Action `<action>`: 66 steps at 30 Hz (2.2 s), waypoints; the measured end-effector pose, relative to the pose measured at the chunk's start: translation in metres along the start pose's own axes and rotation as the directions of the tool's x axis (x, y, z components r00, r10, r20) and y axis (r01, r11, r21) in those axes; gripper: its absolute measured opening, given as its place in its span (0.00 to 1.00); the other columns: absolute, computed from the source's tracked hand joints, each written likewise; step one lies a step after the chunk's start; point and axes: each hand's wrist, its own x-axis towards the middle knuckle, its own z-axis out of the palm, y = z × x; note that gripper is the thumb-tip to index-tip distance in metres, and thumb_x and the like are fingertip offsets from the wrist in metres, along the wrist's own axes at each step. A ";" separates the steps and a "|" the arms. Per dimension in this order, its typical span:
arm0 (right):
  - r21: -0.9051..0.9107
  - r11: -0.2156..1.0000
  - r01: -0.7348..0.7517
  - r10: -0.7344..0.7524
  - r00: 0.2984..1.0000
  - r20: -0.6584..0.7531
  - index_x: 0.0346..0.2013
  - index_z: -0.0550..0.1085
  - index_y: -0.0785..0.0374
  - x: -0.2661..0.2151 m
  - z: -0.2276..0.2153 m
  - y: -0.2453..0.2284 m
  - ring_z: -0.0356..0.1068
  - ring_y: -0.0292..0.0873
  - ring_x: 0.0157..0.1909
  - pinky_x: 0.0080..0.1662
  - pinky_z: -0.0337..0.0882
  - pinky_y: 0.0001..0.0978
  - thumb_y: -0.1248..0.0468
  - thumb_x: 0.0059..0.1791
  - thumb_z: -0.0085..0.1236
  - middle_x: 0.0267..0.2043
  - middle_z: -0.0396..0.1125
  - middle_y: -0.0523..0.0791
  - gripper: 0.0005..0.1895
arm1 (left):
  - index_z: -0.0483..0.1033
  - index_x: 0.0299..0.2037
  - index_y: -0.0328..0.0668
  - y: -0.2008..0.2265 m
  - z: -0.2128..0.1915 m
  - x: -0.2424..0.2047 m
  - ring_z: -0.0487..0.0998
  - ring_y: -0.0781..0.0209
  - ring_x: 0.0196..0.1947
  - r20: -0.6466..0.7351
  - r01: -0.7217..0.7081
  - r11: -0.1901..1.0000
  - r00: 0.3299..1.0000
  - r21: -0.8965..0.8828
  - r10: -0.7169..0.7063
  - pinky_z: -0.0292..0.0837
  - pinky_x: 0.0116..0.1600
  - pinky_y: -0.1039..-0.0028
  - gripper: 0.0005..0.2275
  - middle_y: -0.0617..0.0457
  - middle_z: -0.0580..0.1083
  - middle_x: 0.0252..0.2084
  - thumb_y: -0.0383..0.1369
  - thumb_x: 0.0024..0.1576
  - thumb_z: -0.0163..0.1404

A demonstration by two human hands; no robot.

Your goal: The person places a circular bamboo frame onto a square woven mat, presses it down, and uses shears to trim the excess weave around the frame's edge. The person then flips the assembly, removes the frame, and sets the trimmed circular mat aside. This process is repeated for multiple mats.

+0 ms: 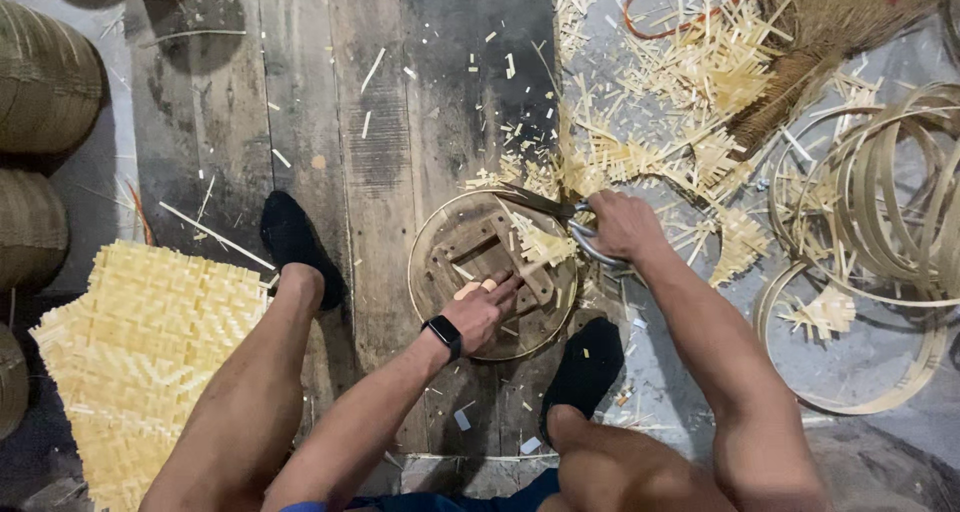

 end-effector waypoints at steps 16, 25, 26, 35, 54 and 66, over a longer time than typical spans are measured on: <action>0.471 0.815 -0.336 0.282 0.942 0.184 0.37 0.81 0.62 -0.128 0.085 0.176 0.74 0.50 0.31 0.40 0.74 0.46 0.42 0.43 0.61 0.28 0.76 0.51 0.26 | 0.72 0.58 0.37 -0.003 -0.029 0.011 0.75 0.42 0.55 -0.001 0.112 0.984 0.994 -0.137 -0.114 0.72 0.59 0.57 0.22 0.44 0.66 0.66 0.36 0.54 0.56; 0.329 0.883 -0.333 0.147 0.865 0.480 0.31 0.86 0.58 -0.033 0.082 0.171 0.75 0.46 0.32 0.36 0.73 0.40 0.48 0.39 0.63 0.32 0.80 0.47 0.19 | 0.64 0.65 0.39 0.021 -0.084 0.110 0.73 0.36 0.55 -0.236 0.240 0.967 0.938 -0.088 -0.254 0.74 0.56 0.49 0.36 0.33 0.61 0.66 0.47 0.50 0.64; 0.484 0.702 -0.523 0.317 0.837 0.446 0.32 0.84 0.63 -0.023 0.067 0.176 0.72 0.48 0.31 0.34 0.73 0.43 0.51 0.38 0.69 0.33 0.78 0.52 0.18 | 0.64 0.65 0.40 0.017 -0.087 0.116 0.73 0.36 0.56 -0.216 0.271 0.956 0.933 -0.110 -0.289 0.73 0.57 0.49 0.35 0.34 0.61 0.67 0.48 0.51 0.63; 0.441 0.532 -0.723 0.787 0.614 0.058 0.35 0.81 0.64 -0.034 0.036 0.136 0.77 0.55 0.38 0.45 0.74 0.52 0.41 0.43 0.67 0.34 0.74 0.55 0.27 | 0.65 0.66 0.43 -0.036 -0.119 0.101 0.69 0.38 0.61 -0.131 0.404 0.897 0.894 -0.181 -0.429 0.68 0.64 0.51 0.35 0.37 0.61 0.68 0.49 0.51 0.61; 0.858 0.395 -0.328 0.527 0.846 0.080 0.58 0.71 0.57 -0.033 0.001 0.019 0.71 0.42 0.50 0.51 0.74 0.39 0.55 0.48 0.61 0.52 0.70 0.46 0.24 | 0.86 0.45 0.48 -0.121 -0.101 0.144 0.83 0.48 0.43 0.084 0.473 0.817 0.877 -0.330 -0.474 0.76 0.52 0.61 0.16 0.45 0.82 0.42 0.47 0.53 0.60; 0.931 0.157 -0.330 0.362 0.896 0.256 0.33 0.83 0.66 -0.012 0.119 -0.009 0.67 0.34 0.22 0.27 0.68 0.29 0.61 0.45 0.71 0.25 0.74 0.44 0.10 | 0.87 0.31 0.45 -0.142 -0.088 0.168 0.84 0.57 0.35 0.113 0.614 0.672 0.767 -0.414 -0.632 0.77 0.46 0.65 0.15 0.51 0.83 0.33 0.43 0.39 0.72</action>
